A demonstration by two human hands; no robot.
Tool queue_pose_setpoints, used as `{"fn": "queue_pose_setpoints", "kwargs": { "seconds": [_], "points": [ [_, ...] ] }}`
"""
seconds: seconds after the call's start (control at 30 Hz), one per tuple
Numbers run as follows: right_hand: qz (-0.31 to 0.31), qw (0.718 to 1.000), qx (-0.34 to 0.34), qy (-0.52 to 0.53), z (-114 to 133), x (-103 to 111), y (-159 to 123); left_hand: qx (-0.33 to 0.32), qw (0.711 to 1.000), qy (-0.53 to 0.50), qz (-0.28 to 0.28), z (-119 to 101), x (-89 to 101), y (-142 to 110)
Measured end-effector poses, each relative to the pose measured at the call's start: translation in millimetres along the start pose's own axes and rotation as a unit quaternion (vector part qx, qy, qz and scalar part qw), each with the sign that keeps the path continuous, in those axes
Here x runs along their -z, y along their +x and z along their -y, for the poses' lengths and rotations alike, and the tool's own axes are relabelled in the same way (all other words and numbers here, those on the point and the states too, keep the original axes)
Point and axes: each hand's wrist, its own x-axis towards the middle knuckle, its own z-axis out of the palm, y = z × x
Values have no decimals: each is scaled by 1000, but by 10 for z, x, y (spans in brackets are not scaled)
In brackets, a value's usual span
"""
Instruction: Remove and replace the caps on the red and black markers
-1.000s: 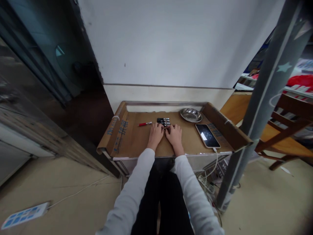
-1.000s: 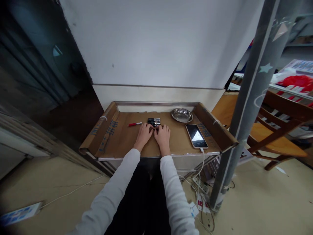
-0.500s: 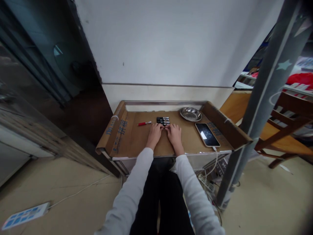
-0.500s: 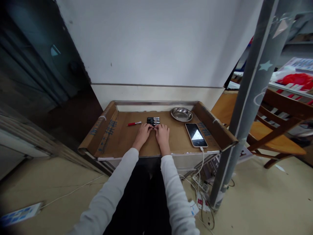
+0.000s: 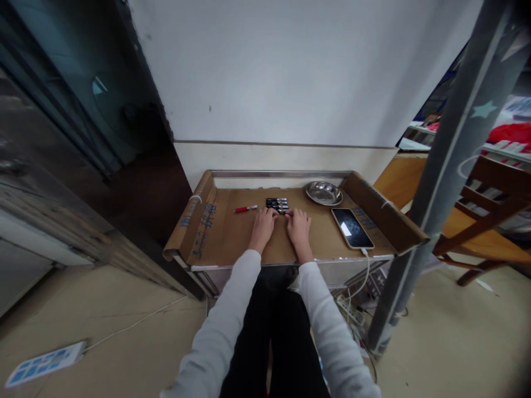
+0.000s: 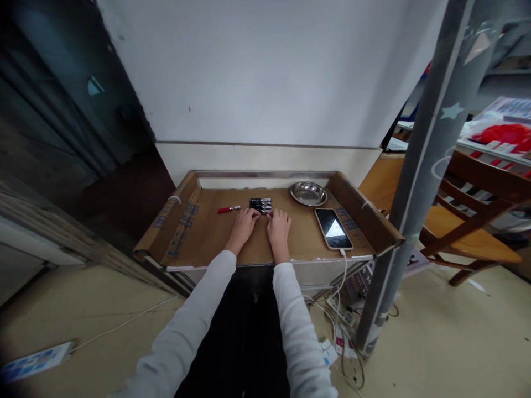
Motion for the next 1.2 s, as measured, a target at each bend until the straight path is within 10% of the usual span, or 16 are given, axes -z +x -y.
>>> {"fn": "queue_pose_setpoints", "kwargs": {
  "seconds": [0.87, 1.2],
  "points": [
    [31, 995, 86, 41, 33, 62, -2, -12, 991, -135, -12, -29, 76, -4],
    [-45, 998, -41, -5, 13, 106, -36, -51, 998, -14, -15, -65, 7, -23]
  ]
}}
